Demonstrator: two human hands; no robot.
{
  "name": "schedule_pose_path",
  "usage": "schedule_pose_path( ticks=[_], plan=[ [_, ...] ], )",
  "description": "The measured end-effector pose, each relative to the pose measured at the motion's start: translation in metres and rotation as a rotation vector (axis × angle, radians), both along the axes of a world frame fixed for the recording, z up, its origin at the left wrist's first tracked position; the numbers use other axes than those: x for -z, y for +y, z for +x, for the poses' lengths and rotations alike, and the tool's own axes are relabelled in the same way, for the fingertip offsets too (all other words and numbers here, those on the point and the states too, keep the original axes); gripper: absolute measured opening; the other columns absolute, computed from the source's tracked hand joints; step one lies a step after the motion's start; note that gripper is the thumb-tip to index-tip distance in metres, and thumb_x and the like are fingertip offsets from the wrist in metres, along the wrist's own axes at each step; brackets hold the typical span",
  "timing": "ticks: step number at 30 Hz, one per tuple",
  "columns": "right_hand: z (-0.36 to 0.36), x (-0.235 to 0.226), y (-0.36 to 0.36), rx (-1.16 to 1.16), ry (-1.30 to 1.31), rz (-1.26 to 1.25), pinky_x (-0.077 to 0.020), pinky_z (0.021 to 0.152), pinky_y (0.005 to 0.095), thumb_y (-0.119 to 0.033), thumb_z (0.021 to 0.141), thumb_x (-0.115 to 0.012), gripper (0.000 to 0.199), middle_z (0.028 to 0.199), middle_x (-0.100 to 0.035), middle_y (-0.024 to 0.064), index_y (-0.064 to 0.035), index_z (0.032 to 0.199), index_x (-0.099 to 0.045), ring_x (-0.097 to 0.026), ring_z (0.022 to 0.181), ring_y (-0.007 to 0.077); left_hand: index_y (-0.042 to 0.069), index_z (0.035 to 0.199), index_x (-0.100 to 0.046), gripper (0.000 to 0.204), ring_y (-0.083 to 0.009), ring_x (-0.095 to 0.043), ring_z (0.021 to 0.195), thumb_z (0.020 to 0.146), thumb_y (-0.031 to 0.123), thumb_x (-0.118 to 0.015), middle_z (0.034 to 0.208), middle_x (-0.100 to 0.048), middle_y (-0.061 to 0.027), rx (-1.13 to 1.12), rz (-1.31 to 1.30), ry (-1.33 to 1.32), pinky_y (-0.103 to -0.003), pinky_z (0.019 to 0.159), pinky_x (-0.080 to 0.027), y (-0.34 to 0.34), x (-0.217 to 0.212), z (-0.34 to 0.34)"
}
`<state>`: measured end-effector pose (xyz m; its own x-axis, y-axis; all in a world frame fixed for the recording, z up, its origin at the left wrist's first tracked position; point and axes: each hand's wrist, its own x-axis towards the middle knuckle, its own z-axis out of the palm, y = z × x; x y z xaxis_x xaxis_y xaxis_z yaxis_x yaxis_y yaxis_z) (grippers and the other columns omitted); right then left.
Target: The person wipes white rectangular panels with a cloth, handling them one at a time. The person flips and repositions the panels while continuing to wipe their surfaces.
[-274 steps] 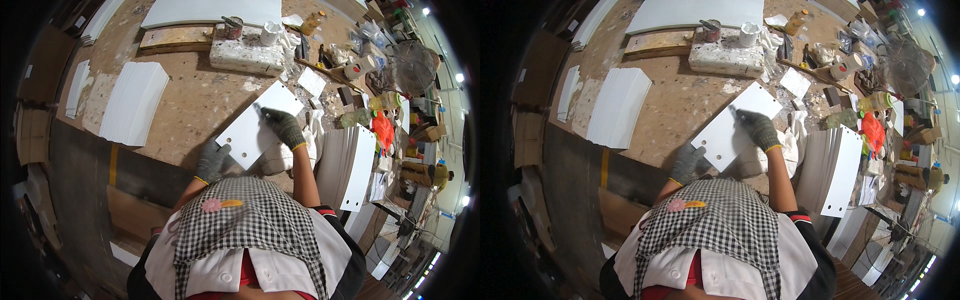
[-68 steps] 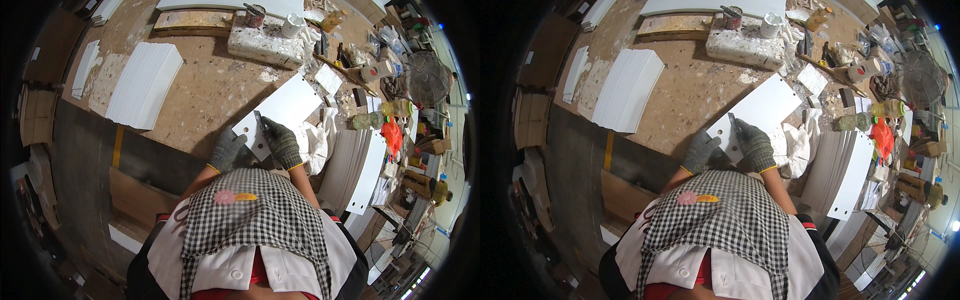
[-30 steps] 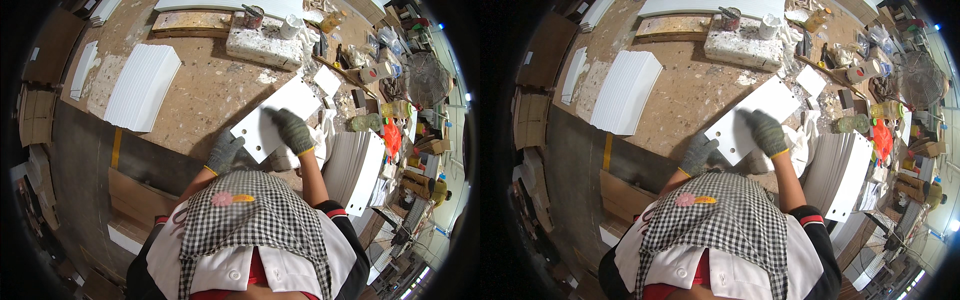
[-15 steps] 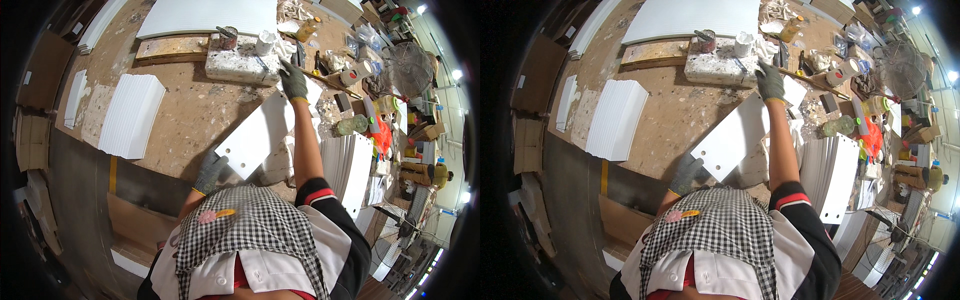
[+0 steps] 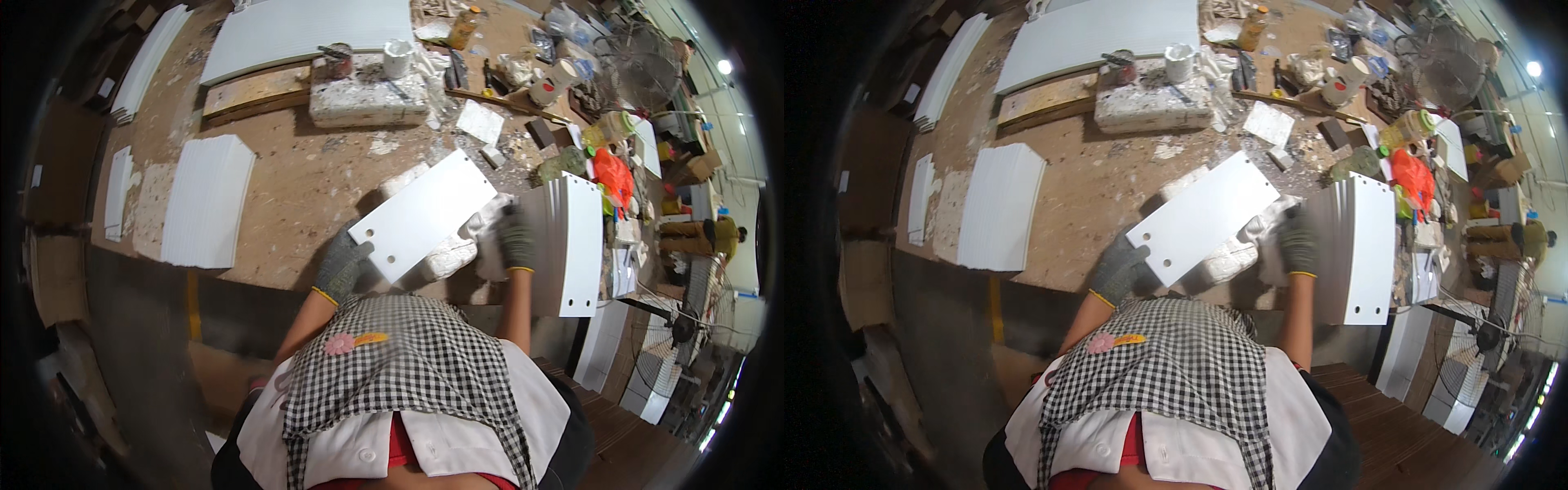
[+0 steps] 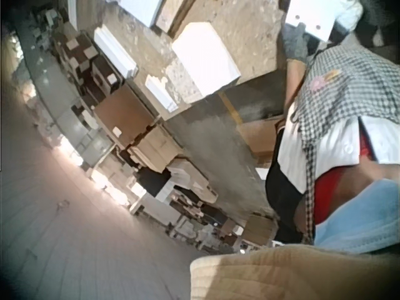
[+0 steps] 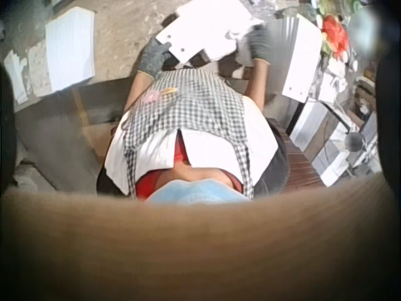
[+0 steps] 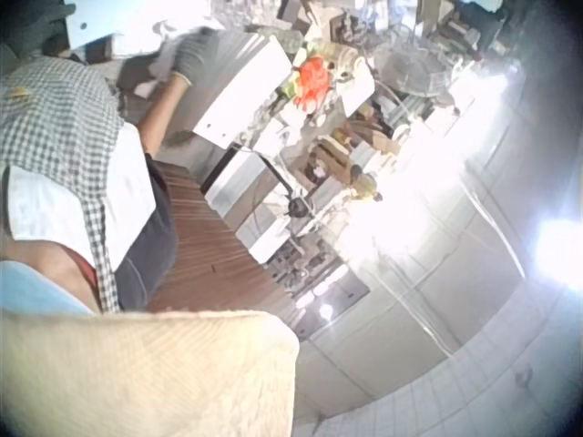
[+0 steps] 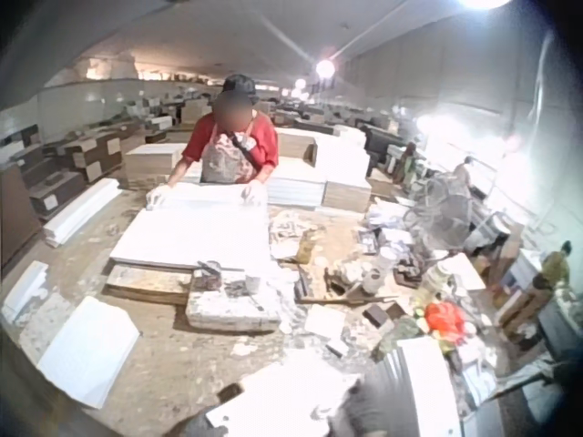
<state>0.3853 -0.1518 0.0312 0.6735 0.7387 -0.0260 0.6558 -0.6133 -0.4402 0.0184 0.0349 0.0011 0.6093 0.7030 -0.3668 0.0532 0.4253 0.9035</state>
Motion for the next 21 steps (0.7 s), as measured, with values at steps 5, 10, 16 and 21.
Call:
schedule_pose_path(
  ticks=[5, 10, 16, 21],
  plan=[
    [0.006, -0.093, 0.04, -0.031, 0.578, 0.702, -0.06, 0.085, 0.0339, 0.007, 0.09, -0.057, 0.064, 0.137, -0.066, 0.0124, -0.0096, 0.152, -0.05, -0.069, 0.103, 0.0189, 0.014, 0.149, -0.055, 0.045, -0.0264, -0.049, 0.144, 0.105, 0.027, -0.053, 0.155, -0.054, -0.0081, 0.741, 1.296, 0.52, -0.049, 0.118, -0.04, 0.014, 0.009, -0.022],
    [-0.115, -0.034, 0.142, -0.358, -0.742, -0.479, -0.0182, 0.128, 0.0615, -0.069, 0.085, -0.066, 0.106, 0.176, -0.013, 0.0138, -0.0211, 0.168, -0.022, -0.01, 0.161, 0.0422, 0.02, 0.147, -0.056, 0.06, -0.0268, -0.05, 0.14, 0.095, 0.051, -0.058, 0.154, -0.053, -0.0059, 0.627, 1.206, 0.595, -0.055, 0.112, -0.04, 0.007, -0.032, -0.009],
    [-0.205, -0.065, 0.092, -1.029, 0.373, -0.196, -0.0518, 0.108, 0.0444, -0.027, 0.091, -0.075, 0.054, 0.123, -0.071, 0.0201, 0.0002, 0.135, -0.063, -0.068, 0.117, 0.0366, 0.006, 0.132, -0.063, 0.055, -0.0215, -0.069, 0.092, 0.099, 0.051, -0.065, 0.114, -0.071, -0.0126, -0.368, -0.847, -0.536, -0.034, 0.084, -0.059, 0.009, -0.08, 0.005],
    [-0.159, -0.121, 0.034, -0.695, 1.185, 0.483, -0.0509, 0.111, 0.0429, -0.027, 0.092, -0.08, 0.069, 0.143, -0.063, 0.0197, -0.0057, 0.152, -0.051, -0.064, 0.128, 0.0272, 0.004, 0.125, -0.066, 0.038, -0.0273, -0.069, 0.086, 0.107, 0.035, -0.052, 0.107, -0.071, -0.0121, -0.314, -0.998, 0.078, -0.042, 0.091, -0.056, 0.022, -0.056, 0.029]
  ],
)
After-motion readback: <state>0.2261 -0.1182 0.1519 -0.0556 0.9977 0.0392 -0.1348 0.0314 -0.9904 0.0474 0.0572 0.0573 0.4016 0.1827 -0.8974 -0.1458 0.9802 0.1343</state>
